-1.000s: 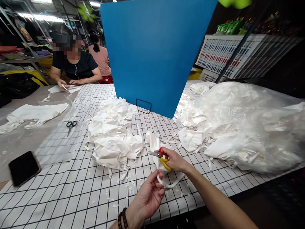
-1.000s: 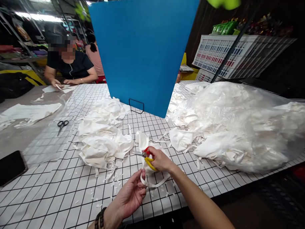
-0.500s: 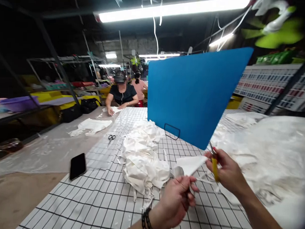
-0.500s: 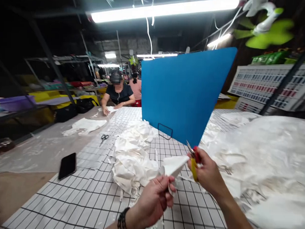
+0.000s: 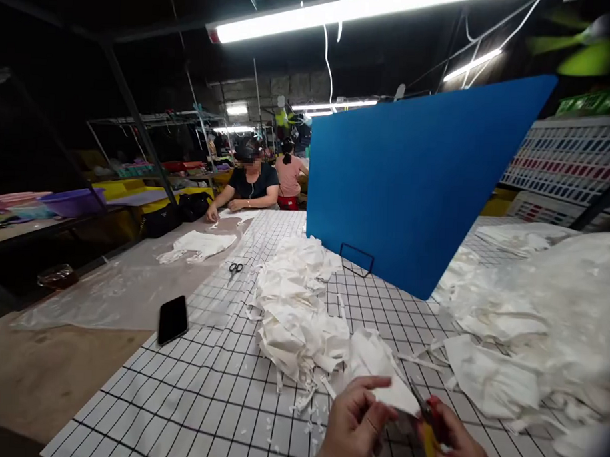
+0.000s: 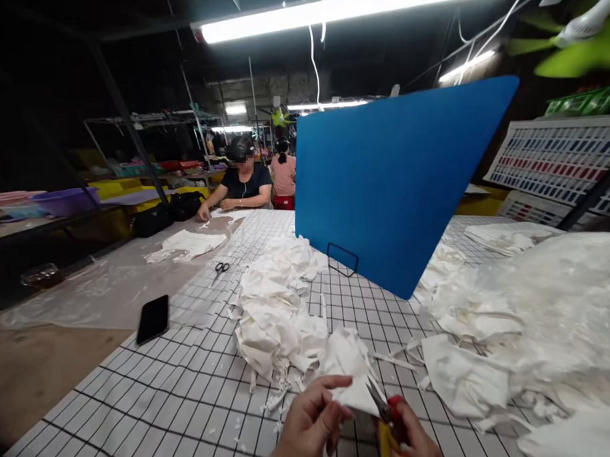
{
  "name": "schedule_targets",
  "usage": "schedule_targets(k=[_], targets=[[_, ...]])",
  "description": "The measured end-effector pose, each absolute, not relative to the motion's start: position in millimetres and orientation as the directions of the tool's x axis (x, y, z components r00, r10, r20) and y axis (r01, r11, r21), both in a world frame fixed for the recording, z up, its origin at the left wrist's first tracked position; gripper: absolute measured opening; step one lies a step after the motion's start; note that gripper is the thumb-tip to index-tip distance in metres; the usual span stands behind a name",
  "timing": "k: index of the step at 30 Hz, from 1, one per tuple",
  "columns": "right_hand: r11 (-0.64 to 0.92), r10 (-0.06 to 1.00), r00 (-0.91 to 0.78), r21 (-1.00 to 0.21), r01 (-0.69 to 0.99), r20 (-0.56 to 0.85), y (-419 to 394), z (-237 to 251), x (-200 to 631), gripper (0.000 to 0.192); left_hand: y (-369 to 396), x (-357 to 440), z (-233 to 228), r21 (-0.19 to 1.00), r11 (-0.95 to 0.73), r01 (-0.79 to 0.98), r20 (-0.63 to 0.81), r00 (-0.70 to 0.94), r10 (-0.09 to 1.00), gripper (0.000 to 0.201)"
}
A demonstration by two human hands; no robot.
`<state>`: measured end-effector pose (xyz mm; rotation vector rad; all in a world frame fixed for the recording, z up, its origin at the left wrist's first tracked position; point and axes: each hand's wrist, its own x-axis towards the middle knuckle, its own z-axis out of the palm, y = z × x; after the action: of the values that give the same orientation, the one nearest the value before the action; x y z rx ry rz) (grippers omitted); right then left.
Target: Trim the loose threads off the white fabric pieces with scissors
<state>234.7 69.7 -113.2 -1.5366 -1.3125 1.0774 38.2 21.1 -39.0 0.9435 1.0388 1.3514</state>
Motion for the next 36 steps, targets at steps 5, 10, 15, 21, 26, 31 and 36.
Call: schedule_targets(k=[5,10,15,21,26,31,36], targets=[[-0.008,0.996,-0.079,-0.948,0.317,-0.035,53.8,-64.5,231.3,0.033,18.5,33.1,-28.9,0.947,0.096,-0.307,-0.073,0.087,0.994,0.033],[0.085,0.979,-0.198,-0.812,0.577,-0.038,34.9,-3.4,244.5,0.027,17.3,27.1,-28.7,0.983,0.061,-0.173,-0.039,0.132,0.991,0.024],[0.242,0.945,-0.327,-0.623,0.744,-0.023,18.9,18.2,232.3,0.029,15.3,28.2,-24.6,0.996,-0.034,-0.083,0.048,0.174,0.984,0.020],[0.343,0.936,-0.341,-0.459,0.820,0.090,19.9,15.4,225.2,0.027,15.0,26.6,-21.3,0.990,0.007,-0.144,0.022,0.202,0.979,0.018],[0.351,0.932,-0.351,-0.451,0.821,0.087,21.5,17.1,222.6,0.027,16.2,24.7,-23.9,0.996,-0.049,-0.076,0.063,0.184,0.981,0.017],[0.342,0.934,-0.348,-0.459,0.820,0.075,20.0,19.9,219.4,0.024,16.1,23.6,-27.6,0.998,-0.057,-0.031,0.062,0.187,0.980,0.016],[0.333,0.938,-0.337,-0.466,0.820,0.079,18.8,19.9,219.7,0.026,15.2,24.5,-27.6,0.995,-0.013,-0.102,0.031,0.175,0.984,0.014]])
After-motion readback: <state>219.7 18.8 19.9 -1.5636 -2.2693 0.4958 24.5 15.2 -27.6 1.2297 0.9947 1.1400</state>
